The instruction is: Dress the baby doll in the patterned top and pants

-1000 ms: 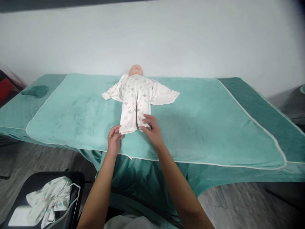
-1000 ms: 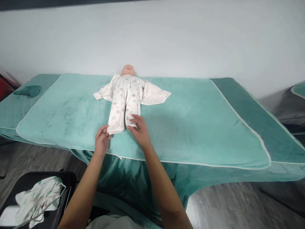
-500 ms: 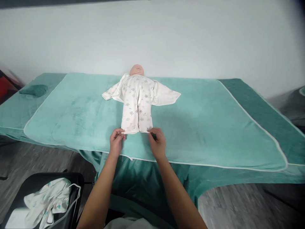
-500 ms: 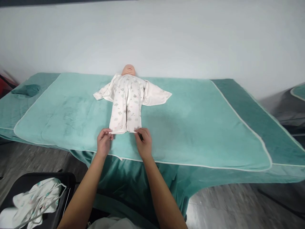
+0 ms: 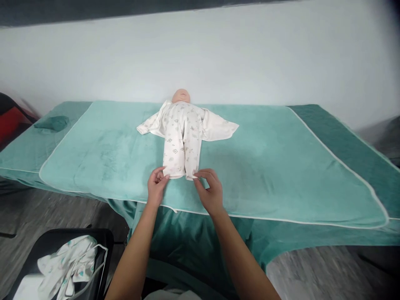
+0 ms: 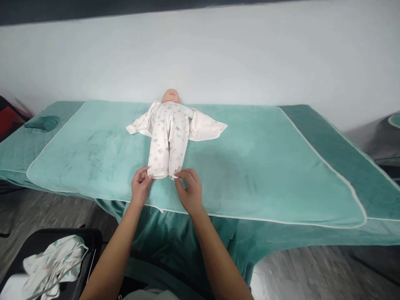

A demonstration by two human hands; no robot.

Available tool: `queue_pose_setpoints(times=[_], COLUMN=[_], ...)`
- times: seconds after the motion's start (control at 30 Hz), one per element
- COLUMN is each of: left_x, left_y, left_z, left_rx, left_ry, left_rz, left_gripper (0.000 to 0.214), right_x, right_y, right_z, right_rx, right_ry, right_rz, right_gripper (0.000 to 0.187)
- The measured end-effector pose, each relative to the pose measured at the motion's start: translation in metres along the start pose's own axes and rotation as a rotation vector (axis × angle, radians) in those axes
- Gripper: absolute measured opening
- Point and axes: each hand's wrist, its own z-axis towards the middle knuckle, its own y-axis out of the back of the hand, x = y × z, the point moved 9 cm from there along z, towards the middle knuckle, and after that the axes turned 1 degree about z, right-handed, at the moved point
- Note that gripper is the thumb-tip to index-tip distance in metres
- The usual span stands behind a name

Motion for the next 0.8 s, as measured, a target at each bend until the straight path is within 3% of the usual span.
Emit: queue_pose_setpoints(times=[0.1,0.23,0.4,0.57,0.8], left_x=[-0.007,-0.016,-0.014,-0.015,-0.008], left_y=[-0.003,-0.008,0.001,-0.001,-0.001], left_z=[-0.002,-0.003,-0.005,-0.008,-0.011], left_rx=[0.020,0.023,-0.065,-0.074,-0.099], left_ry=[-0.076,-0.176,-0.183,-0.190,-0.061], left_rz=[0.135,0.313,0.246,0.222,0.132], left_gripper=[0.045,0.028,0.024,0.018,0.030], right_x=[-0.009,-0.012,-0.021,-0.074,-0.141], right_y=[-0.001,0.000,-0.001,-0.002,-0.032], right_z=[-0.006,-0.010,-0.003,0.025,0.094], right_rx=[0.028,0.029,0.002,-0.027,0.090], right_ry=[-0.007,0.005,-0.056,-0.212,-0.176], right_rz=[-0.025,-0.054,0.020,-0.023,-0.375], right_gripper=[0.011,0.019,0.014,0.015,0.041])
